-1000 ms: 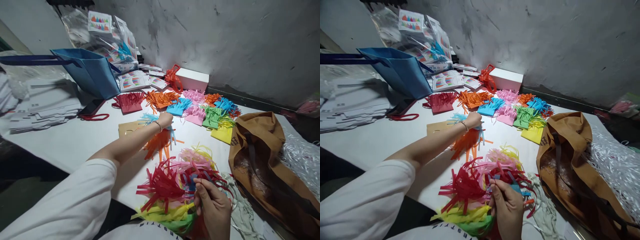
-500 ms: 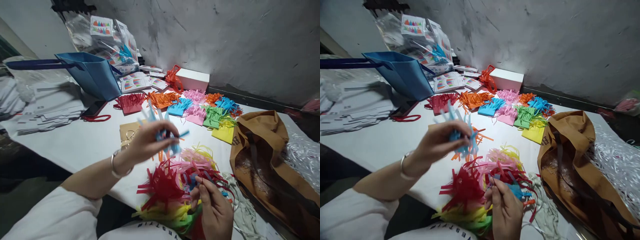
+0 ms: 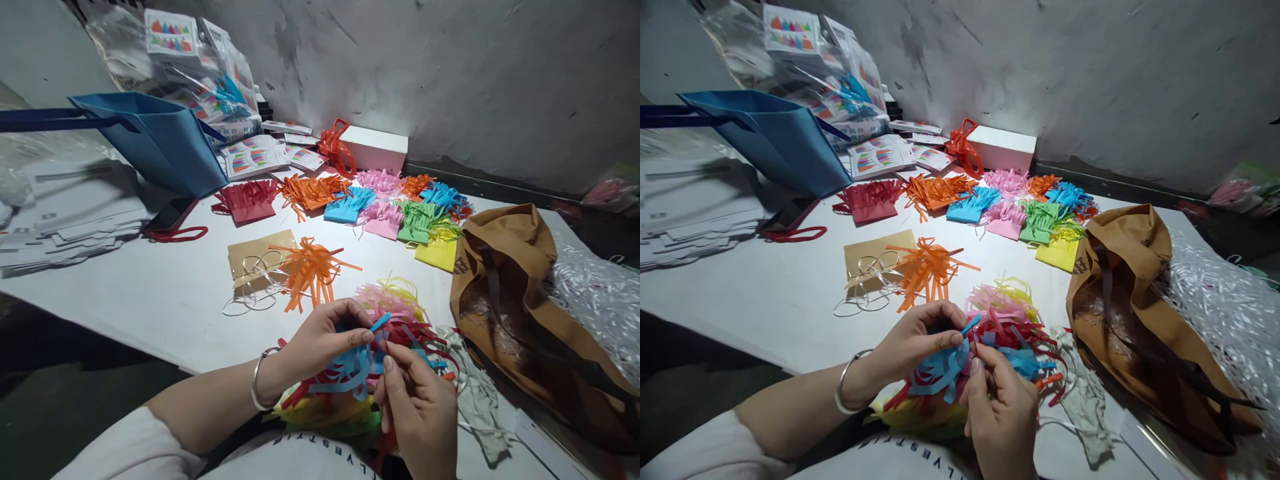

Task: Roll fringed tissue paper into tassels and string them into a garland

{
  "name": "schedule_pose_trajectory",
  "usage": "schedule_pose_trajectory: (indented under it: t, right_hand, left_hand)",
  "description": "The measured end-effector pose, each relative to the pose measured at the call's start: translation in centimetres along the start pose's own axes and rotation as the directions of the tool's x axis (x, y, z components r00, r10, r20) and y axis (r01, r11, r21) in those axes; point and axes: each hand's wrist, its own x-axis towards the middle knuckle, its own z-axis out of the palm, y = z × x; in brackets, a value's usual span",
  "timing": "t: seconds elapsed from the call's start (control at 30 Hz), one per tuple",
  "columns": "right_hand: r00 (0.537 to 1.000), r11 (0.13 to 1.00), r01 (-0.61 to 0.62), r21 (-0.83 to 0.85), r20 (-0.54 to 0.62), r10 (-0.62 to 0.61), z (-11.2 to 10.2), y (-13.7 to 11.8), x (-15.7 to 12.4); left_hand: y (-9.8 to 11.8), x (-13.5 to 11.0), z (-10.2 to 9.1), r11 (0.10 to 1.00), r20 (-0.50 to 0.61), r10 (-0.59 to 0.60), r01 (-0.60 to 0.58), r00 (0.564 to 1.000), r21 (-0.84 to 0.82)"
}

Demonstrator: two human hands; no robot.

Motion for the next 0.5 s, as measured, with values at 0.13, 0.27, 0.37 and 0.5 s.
schedule_pose_trajectory:
  t: [0.13,0.27,0.37,0.5]
  right_hand:
    - [0.999,0.999,-0.044,0.022,0.012,0.044,-0.02,-0.18,-0.16]
    - [0.999,0.999,-0.034,0.039,-0.009,0.035,-0.06,0.03,-0.13]
    - [0.999,1.000,0.025,0.012,-0.020,-0.025,-0.02,0.16,0.05]
    - [0.997,0.996,0.083,-0.029,0.006,-0.083,0.07,0.03,0.26]
  left_hand:
    - [-0.08,-0.08,0.15,0.999,-0.028,-0.025,0.024,0.999,-0.027]
    - [0.02,-0.08,0.07,0.997,-0.005,-0.024,0.023,1.000,-0.077]
    - [0.12,-0.08,-0.02,0.983,0.054,-0.063,0.071,0.997,-0.167]
    - [0.09,-0.05,-0.13,0.925,0.132,-0.156,0.192,0.979,-0.327]
